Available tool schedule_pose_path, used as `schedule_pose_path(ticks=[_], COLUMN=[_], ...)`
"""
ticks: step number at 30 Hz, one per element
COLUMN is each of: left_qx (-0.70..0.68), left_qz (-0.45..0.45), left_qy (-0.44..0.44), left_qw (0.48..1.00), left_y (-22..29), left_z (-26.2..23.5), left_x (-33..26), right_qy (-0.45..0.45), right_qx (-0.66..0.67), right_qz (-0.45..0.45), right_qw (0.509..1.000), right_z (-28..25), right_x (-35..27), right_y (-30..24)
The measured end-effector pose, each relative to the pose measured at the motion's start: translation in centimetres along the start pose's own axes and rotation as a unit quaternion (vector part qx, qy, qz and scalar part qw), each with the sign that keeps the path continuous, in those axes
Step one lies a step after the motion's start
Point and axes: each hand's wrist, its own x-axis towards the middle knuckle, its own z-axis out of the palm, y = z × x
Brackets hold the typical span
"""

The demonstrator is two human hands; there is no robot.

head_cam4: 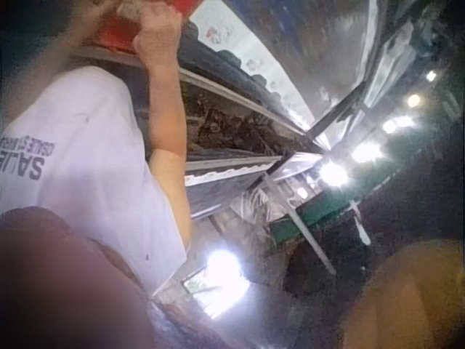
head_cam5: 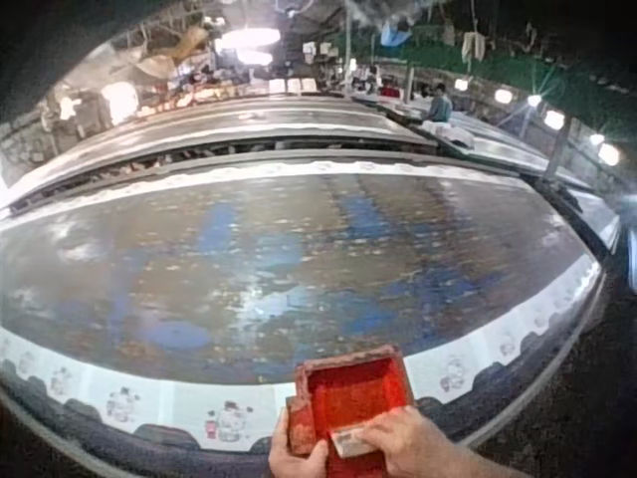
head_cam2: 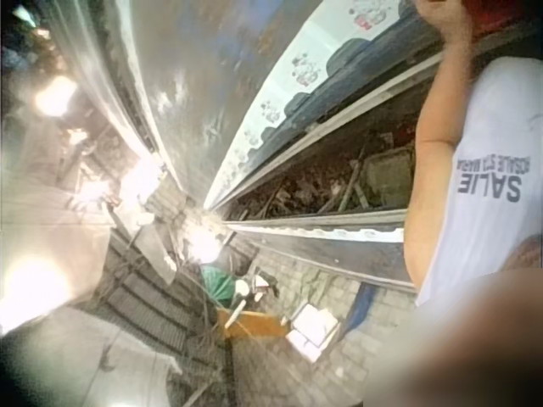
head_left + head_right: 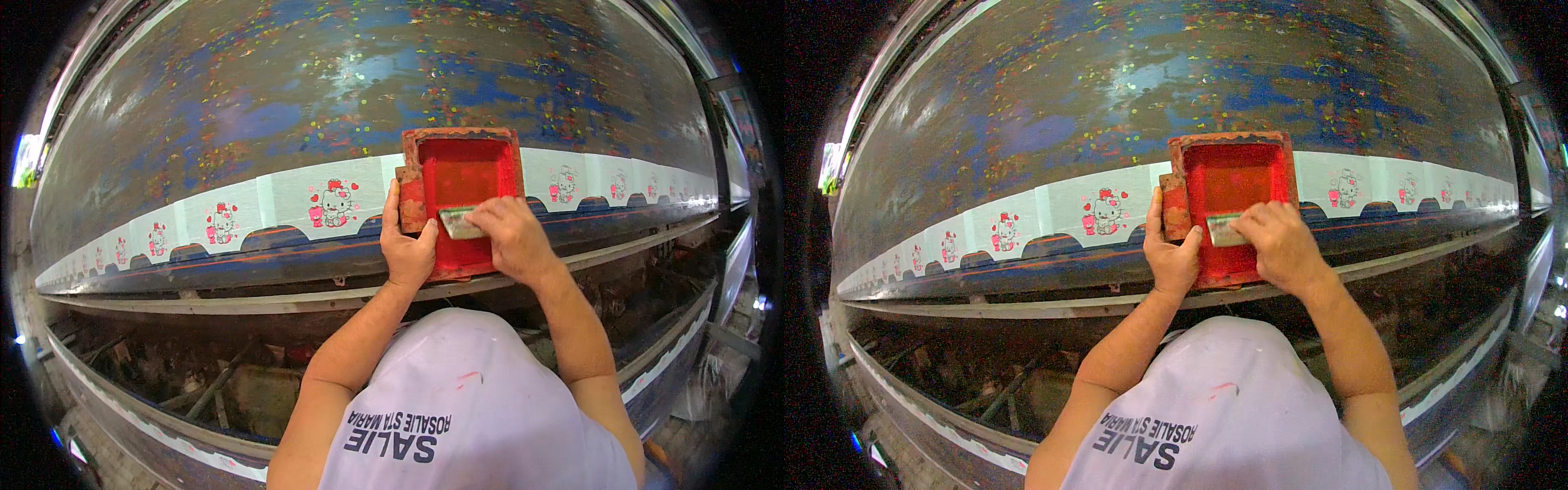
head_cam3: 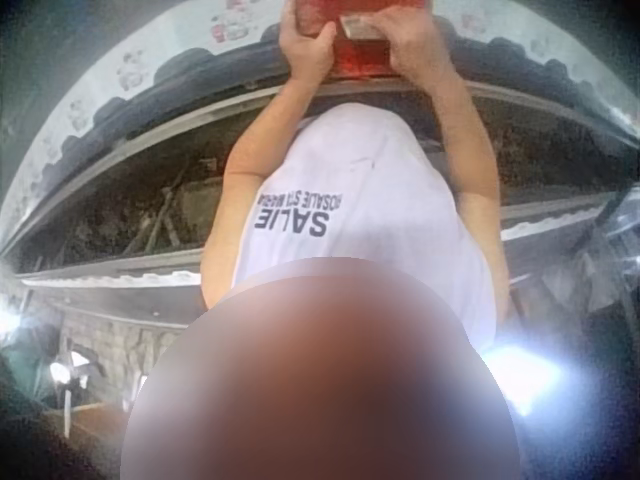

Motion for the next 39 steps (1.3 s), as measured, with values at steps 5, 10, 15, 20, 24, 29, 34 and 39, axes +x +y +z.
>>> schedule_pose_path(ticks=[5, 10, 15, 20, 24, 29, 34, 39], left_qx=[0.017, 0.071, 0.055, 0.062, 0.053, 0.007, -0.023, -0.025], left_qz=[0.006, 0.037, 0.04, 0.083, 0.113, 0.092, 0.046, 0.024], left_qy=[0.002, 0.007, 0.021, 0.025, 0.012, 0.002, 0.004, -0.001], left_qw=[1.0, 0.997, 0.997, 0.994, 0.992, 0.996, 0.999, 0.999], left_y=[0.4, 0.8, 1.7, 2.4, 1.6, 0.7, 0.0, -0.3], left_z=[0.0, 0.1, 0.6, 3.3, 9.5, 18.0, 22.7, 23.6], left_x=[0.0, 0.4, 0.3, -1.6, -2.6, -3.9, -4.9, -5.2], right_qy=[-0.009, 0.002, 0.04, 0.203, 0.242, 0.25, 0.246, 0.229], right_qx=[0.038, 0.044, 0.1, 0.14, 0.222, 0.198, 0.233, 0.227], right_qz=[0.02, 0.022, 0.035, 0.177, 0.233, 0.219, 0.224, 0.209], right_qw=[0.999, 0.999, 0.994, 0.953, 0.915, 0.922, 0.914, 0.923], right_z=[0.8, 2.5, 1.7, 1.1, 0.5, -2.1, -3.8, -4.6], right_x=[-3.7, -6.4, -9.7, -13.9, -17.8, -21.8, -24.9, -25.9], right_y=[-2.8, -3.3, -1.4, 2.6, 7.3, 13.1, 17.4, 18.5])
